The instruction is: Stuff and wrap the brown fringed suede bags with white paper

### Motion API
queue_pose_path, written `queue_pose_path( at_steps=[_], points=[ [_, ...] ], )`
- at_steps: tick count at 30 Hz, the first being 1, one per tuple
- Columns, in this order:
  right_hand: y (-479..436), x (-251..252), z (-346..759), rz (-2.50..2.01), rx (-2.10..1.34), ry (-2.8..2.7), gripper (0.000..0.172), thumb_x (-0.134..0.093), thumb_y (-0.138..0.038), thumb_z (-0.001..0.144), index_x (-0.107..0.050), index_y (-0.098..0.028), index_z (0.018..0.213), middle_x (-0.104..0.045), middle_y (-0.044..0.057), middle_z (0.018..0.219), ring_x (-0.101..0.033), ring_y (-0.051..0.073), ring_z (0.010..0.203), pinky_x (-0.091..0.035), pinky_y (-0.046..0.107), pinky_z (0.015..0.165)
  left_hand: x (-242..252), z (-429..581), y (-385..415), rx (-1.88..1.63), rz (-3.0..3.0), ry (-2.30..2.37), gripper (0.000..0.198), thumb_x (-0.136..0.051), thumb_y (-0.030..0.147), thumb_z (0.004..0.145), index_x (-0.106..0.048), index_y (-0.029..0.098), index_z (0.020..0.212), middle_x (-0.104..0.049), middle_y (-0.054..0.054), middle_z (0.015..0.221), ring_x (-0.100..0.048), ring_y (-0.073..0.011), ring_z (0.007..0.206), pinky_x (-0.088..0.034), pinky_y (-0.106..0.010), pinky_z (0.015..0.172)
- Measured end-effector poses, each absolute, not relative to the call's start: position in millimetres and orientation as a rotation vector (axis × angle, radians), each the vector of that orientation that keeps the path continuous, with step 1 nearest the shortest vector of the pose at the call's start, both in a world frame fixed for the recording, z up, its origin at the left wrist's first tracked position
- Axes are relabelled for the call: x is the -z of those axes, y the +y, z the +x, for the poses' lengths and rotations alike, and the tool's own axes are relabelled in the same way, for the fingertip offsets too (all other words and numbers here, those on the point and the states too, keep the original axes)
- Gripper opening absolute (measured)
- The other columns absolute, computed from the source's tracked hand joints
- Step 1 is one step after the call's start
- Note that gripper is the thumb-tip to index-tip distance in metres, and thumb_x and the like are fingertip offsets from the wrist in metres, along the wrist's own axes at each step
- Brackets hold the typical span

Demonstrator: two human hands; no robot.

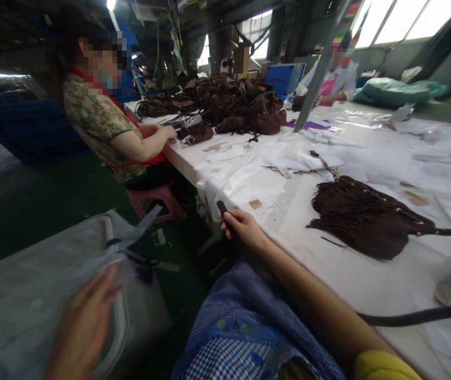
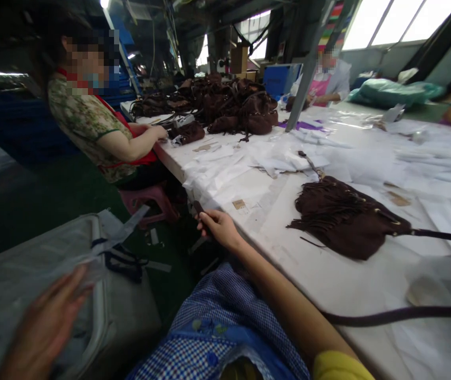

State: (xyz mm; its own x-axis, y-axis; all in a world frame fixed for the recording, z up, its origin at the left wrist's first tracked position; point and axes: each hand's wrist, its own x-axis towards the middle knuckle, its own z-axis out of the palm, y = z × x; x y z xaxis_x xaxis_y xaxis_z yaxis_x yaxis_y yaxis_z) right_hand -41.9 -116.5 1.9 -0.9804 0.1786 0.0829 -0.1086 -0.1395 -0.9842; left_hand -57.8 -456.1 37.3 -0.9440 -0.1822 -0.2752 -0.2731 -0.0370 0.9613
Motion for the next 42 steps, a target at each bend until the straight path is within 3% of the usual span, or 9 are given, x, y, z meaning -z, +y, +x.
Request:
queue_pose_path(
  at_steps=[3,7,10,14,18,21,29,36,42],
  points=[
    [-145,-3,3,-0.06,-2.464,-1.891,0.041,-0.066,-0.055,0.084,-0.073,-0.017,0.096,-0.07,0.007,0.095,-0.062,0.01,0.063,-0.052,0.021,0.052,-16,-59,-384,-2.232,-0.41,1.639,0.016,-0.066,0.022,0.083,-0.072,0.022,0.098,-0.071,-0.003,0.115,-0.065,-0.0181,0.108,-0.056,-0.027,0.083],
    [-159,4,42,-0.038,-2.534,-1.906,0.04,-0.07,-0.055,0.08,-0.077,-0.016,0.08,-0.055,0.01,0.138,-0.067,0.02,0.089,-0.056,0.025,0.057,1,-45,-313,-2.148,-0.219,1.427,0.024,-0.073,0.031,0.081,-0.073,0.02,0.102,-0.071,-0.007,0.116,-0.063,-0.0231,0.112,-0.053,-0.032,0.089],
    [-158,15,51,-0.124,-2.469,-1.913,0.041,-0.068,-0.056,0.082,-0.077,-0.017,0.086,-0.07,0.01,0.107,-0.064,0.015,0.072,-0.054,0.025,0.056,5,-32,-294,-2.113,-0.114,1.433,0.027,-0.079,0.031,0.076,-0.074,0.016,0.097,-0.073,-0.009,0.109,-0.065,-0.0234,0.108,-0.052,-0.031,0.088],
    [-152,29,53,-0.337,-2.308,-1.884,0.043,-0.065,-0.057,0.083,-0.075,-0.016,0.092,-0.066,0.002,0.067,-0.056,0.011,0.056,-0.049,0.023,0.052,11,-21,-300,-2.045,-0.065,1.524,0.033,-0.077,0.034,0.078,-0.072,0.018,0.106,-0.07,-0.01,0.119,-0.064,-0.0241,0.11,-0.056,-0.031,0.084],
    [-150,31,58,-0.371,-2.336,-1.873,0.045,-0.064,-0.058,0.083,-0.074,-0.015,0.093,-0.065,0.001,0.066,-0.056,0.011,0.054,-0.048,0.023,0.052,19,-15,-319,-1.805,-0.11,1.806,0.043,-0.068,0.055,0.081,-0.072,0.016,0.098,-0.07,-0.013,0.114,-0.069,-0.0221,0.091,-0.056,-0.027,0.065],
    [-154,29,63,-0.315,-2.361,-1.914,0.043,-0.063,-0.056,0.085,-0.073,-0.014,0.09,-0.065,0.001,0.065,-0.058,0.011,0.056,-0.048,0.023,0.055,20,-14,-322,-1.606,-0.025,1.671,0.06,-0.058,0.066,0.083,-0.074,0.01,0.097,-0.072,-0.018,0.104,-0.071,-0.0257,0.09,-0.057,-0.03,0.069],
    [-164,26,78,-0.341,-2.24,-2.053,0.042,-0.057,-0.053,0.09,-0.072,-0.014,0.095,-0.065,0.001,0.062,-0.064,0.013,0.055,-0.049,0.023,0.055,16,-36,-304,-1.861,-0.103,1.37,0.022,-0.075,0.022,0.082,-0.074,0.013,0.101,-0.075,-0.011,0.106,-0.071,-0.0191,0.097,-0.056,-0.029,0.087],
    [-170,24,96,-0.416,-2.252,-2.011,0.039,-0.056,-0.052,0.091,-0.069,-0.015,0.084,-0.072,0.004,0.08,-0.062,0.01,0.051,-0.048,0.02,0.049,11,-38,-297,-2.037,-0.287,1.277,0.008,-0.072,0.016,0.085,-0.073,0.013,0.092,-0.077,-0.007,0.094,-0.073,-0.0143,0.087,-0.058,-0.025,0.081],
    [-173,22,97,-0.36,-2.104,-2.195,0.038,-0.052,-0.044,0.096,-0.068,-0.015,0.078,-0.07,0.002,0.07,-0.063,0.01,0.05,-0.045,0.018,0.05,9,-32,-286,-2.052,-0.34,1.272,0.01,-0.075,0.017,0.082,-0.071,0.013,0.09,-0.076,-0.006,0.091,-0.073,-0.0141,0.083,-0.058,-0.022,0.074]
  ],
)
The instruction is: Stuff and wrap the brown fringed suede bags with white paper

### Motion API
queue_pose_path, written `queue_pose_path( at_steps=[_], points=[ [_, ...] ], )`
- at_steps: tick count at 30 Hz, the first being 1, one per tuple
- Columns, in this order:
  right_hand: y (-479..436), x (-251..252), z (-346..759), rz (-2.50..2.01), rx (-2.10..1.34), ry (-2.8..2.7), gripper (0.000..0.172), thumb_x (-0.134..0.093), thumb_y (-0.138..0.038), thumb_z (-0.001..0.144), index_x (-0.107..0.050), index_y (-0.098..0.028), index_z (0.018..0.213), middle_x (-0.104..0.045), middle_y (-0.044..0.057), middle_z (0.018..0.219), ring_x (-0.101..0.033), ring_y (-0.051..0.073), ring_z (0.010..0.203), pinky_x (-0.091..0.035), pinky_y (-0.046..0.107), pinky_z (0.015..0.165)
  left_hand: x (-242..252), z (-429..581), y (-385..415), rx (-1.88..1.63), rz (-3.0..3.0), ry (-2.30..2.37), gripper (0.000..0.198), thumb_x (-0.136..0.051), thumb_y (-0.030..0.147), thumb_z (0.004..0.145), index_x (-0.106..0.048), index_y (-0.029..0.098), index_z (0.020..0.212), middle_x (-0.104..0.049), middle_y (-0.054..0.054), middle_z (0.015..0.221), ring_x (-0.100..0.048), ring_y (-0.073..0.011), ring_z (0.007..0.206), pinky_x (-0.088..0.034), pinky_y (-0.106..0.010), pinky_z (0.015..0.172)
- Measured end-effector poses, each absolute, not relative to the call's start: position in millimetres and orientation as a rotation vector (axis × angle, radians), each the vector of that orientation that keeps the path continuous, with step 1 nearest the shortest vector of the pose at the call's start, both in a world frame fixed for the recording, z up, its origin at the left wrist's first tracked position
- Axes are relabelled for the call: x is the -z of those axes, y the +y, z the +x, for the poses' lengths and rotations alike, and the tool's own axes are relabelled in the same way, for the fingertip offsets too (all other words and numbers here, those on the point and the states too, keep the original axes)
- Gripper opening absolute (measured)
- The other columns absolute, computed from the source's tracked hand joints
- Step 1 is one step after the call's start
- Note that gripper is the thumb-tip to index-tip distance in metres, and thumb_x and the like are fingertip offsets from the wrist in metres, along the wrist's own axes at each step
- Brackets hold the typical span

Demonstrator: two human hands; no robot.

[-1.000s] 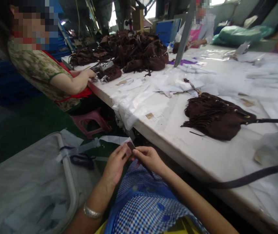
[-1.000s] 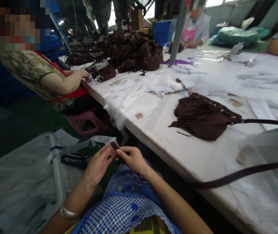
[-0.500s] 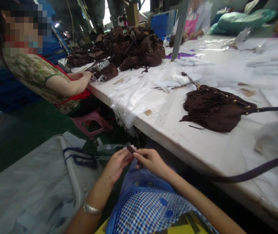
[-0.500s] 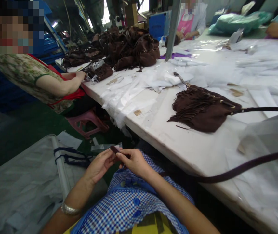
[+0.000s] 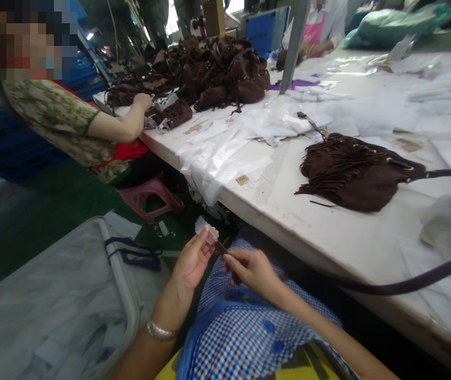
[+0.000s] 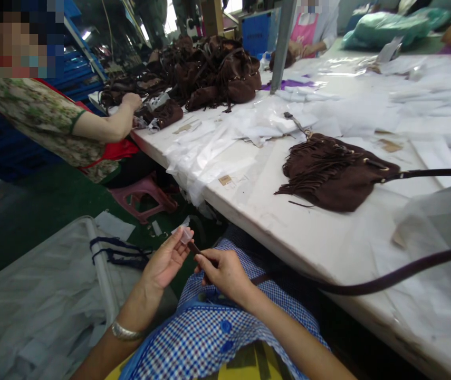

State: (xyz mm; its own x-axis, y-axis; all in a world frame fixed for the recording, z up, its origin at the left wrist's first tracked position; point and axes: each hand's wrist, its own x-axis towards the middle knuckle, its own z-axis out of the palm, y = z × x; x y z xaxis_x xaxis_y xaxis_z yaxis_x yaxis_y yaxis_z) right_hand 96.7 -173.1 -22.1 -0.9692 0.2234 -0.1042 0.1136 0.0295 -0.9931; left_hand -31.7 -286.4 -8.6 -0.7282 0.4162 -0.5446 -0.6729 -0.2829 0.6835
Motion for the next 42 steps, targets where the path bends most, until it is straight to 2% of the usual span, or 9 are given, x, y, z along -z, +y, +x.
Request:
queue_pose_path(
  at_steps=[6,14,18,21,23,30,35,37,42],
  points=[
    [-172,19,94,-0.44,-2.043,-2.196,0.037,-0.052,-0.042,0.095,-0.069,-0.015,0.077,-0.066,0.0,0.061,-0.063,0.011,0.049,-0.046,0.018,0.05,5,-29,-285,-2.016,-0.332,1.264,0.008,-0.075,0.018,0.082,-0.072,0.014,0.088,-0.076,-0.006,0.09,-0.072,-0.014,0.083,-0.059,-0.024,0.075],
    [-167,25,79,-0.418,-2.16,-2.121,0.038,-0.052,-0.046,0.094,-0.069,-0.014,0.081,-0.07,0.003,0.071,-0.066,0.013,0.056,-0.05,0.021,0.054,12,-12,-286,-1.921,0.016,1.424,0.03,-0.085,0.03,0.07,-0.076,0.011,0.091,-0.076,-0.007,0.09,-0.07,-0.0128,0.077,-0.056,-0.02,0.07],
    [-165,33,87,-0.248,-2.136,-2.23,0.027,-0.056,-0.036,0.093,-0.07,-0.017,0.105,-0.073,0.004,0.083,-0.07,0.016,0.076,-0.053,0.025,0.07,6,-47,-298,-2.184,-0.042,1.477,0.028,-0.088,0.029,0.066,-0.076,0.015,0.087,-0.077,-0.004,0.091,-0.071,-0.014,0.09,-0.056,-0.023,0.085],
    [-165,35,96,-0.311,-1.968,-2.329,0.047,-0.053,-0.027,0.094,-0.05,-0.02,0.141,-0.073,0.0,0.078,-0.067,0.014,0.066,-0.053,0.025,0.068,1,-69,-310,-2.279,-0.072,1.483,0.03,-0.088,0.029,0.066,-0.076,0.017,0.091,-0.077,-0.002,0.092,-0.071,-0.0135,0.089,-0.056,-0.024,0.084],
    [-165,31,97,-0.328,-1.831,-2.375,0.063,-0.053,-0.023,0.093,-0.032,-0.023,0.153,-0.072,-0.002,0.077,-0.065,0.013,0.063,-0.052,0.026,0.069,1,-68,-312,-2.233,-0.07,1.469,0.031,-0.088,0.028,0.066,-0.076,0.017,0.093,-0.077,-0.003,0.095,-0.072,-0.0143,0.089,-0.057,-0.025,0.084],
    [-161,-1,75,-0.276,-1.644,-2.423,0.073,-0.056,-0.024,0.092,-0.02,-0.026,0.156,-0.073,-0.002,0.079,-0.068,0.016,0.069,-0.052,0.028,0.072,9,-17,-294,-1.982,0.057,1.382,0.029,-0.085,0.03,0.071,-0.076,0.012,0.093,-0.077,-0.009,0.096,-0.072,-0.016,0.086,-0.057,-0.024,0.08],
    [-162,-4,89,-0.244,-1.809,-2.578,0.072,-0.052,-0.024,0.094,-0.017,-0.024,0.157,-0.075,-0.001,0.082,-0.068,0.015,0.064,-0.054,0.028,0.071,5,-57,-323,-2.273,-0.149,1.404,0.02,-0.082,0.02,0.074,-0.075,0.015,0.091,-0.077,-0.004,0.095,-0.072,-0.0137,0.091,-0.055,-0.023,0.086],
    [-164,-6,91,-0.258,-1.751,-2.656,0.07,-0.048,-0.021,0.094,-0.018,-0.023,0.157,-0.075,0.001,0.083,-0.067,0.015,0.061,-0.054,0.028,0.069,6,-69,-334,-2.3,-0.221,1.378,0.018,-0.08,0.018,0.075,-0.074,0.015,0.092,-0.077,-0.004,0.095,-0.072,-0.0135,0.09,-0.056,-0.024,0.086],
    [-173,-24,64,-0.172,-1.505,-2.796,0.073,-0.048,-0.018,0.093,-0.015,-0.02,0.158,-0.076,0.004,0.085,-0.072,0.02,0.076,-0.053,0.03,0.075,16,-35,-321,-2.164,-0.164,1.198,0.021,-0.082,0.022,0.075,-0.075,0.014,0.093,-0.077,-0.006,0.096,-0.071,-0.0144,0.089,-0.056,-0.024,0.084]
  ],
)
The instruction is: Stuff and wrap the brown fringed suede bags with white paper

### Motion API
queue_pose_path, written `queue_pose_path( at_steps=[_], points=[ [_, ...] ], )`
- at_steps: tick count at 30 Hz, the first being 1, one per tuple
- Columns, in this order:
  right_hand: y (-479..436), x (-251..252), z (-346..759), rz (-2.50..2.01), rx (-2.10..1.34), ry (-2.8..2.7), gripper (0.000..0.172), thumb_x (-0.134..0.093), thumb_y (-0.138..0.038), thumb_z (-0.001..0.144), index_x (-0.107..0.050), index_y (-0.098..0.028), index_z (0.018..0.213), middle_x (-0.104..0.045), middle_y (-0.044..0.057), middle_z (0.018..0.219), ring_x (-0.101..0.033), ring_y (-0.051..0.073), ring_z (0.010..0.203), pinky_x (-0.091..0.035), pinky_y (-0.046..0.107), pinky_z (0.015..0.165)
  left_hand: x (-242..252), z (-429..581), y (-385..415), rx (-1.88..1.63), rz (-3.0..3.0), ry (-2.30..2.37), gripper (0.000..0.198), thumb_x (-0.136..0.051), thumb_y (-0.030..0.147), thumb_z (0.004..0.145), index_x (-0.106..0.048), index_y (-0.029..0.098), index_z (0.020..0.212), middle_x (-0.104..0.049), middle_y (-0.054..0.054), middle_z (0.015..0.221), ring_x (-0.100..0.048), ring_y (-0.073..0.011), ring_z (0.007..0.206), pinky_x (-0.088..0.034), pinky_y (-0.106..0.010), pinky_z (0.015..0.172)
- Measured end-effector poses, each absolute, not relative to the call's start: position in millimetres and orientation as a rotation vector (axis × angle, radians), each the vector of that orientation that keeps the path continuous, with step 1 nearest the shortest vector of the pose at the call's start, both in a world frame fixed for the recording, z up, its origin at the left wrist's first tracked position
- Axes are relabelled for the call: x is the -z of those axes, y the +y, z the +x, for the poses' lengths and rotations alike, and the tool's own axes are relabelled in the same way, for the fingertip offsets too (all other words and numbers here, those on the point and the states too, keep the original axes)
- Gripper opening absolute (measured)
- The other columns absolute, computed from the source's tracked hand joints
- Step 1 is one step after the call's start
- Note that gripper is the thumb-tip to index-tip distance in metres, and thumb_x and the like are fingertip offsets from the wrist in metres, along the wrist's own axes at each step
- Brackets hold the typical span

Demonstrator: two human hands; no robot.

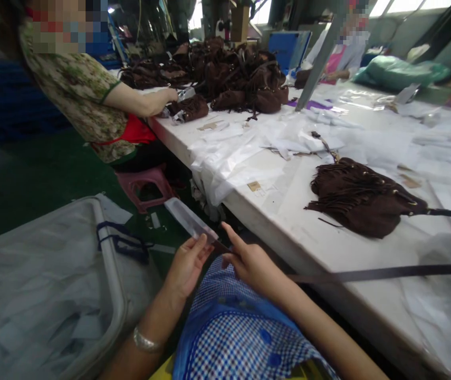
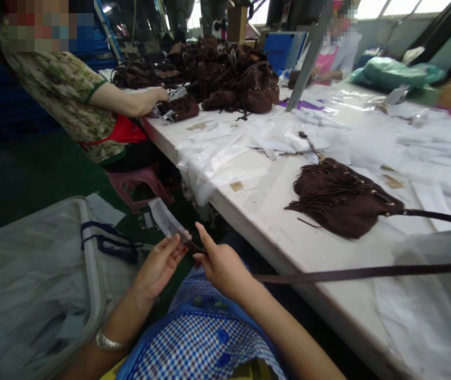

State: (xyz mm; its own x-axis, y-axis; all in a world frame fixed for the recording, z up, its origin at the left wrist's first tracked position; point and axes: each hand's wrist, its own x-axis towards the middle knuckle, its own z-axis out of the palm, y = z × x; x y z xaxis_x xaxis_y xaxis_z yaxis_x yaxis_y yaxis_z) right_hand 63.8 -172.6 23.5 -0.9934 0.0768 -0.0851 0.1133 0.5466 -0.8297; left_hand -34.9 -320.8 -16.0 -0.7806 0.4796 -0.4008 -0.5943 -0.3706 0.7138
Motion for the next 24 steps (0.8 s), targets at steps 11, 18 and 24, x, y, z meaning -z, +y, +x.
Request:
queue_pose_path(
  at_steps=[11,18,24],
  points=[
    [-150,-30,66,0.2,1.124,2.774,0.065,-0.046,-0.022,0.096,-0.022,-0.025,0.156,-0.076,0.002,0.083,-0.068,0.015,0.062,-0.05,0.026,0.067,24,-66,-334,-2.408,-0.366,1.123,0.013,-0.079,0.016,0.077,-0.073,0.016,0.089,-0.077,-0.003,0.095,-0.072,-0.0125,0.09,-0.054,-0.023,0.086],
    [-156,-50,32,0.147,0.955,2.923,0.07,-0.053,-0.022,0.093,-0.024,-0.021,0.156,-0.076,0.009,0.094,-0.07,0.021,0.078,-0.05,0.03,0.071,15,-33,-296,-2.233,-0.16,0.966,0.017,-0.081,0.021,0.075,-0.075,0.014,0.089,-0.076,-0.006,0.095,-0.071,-0.0146,0.088,-0.054,-0.024,0.085],
    [-147,-57,31,0.126,0.954,2.884,0.037,-0.054,-0.027,0.094,-0.065,-0.022,0.128,-0.076,0.008,0.094,-0.07,0.02,0.082,-0.05,0.028,0.075,25,-20,-303,-2.049,0.135,1.363,0.02,-0.079,0.032,0.076,-0.077,0.015,0.086,-0.076,-0.007,0.086,-0.069,-0.0188,0.081,-0.052,-0.026,0.075]
  ],
)
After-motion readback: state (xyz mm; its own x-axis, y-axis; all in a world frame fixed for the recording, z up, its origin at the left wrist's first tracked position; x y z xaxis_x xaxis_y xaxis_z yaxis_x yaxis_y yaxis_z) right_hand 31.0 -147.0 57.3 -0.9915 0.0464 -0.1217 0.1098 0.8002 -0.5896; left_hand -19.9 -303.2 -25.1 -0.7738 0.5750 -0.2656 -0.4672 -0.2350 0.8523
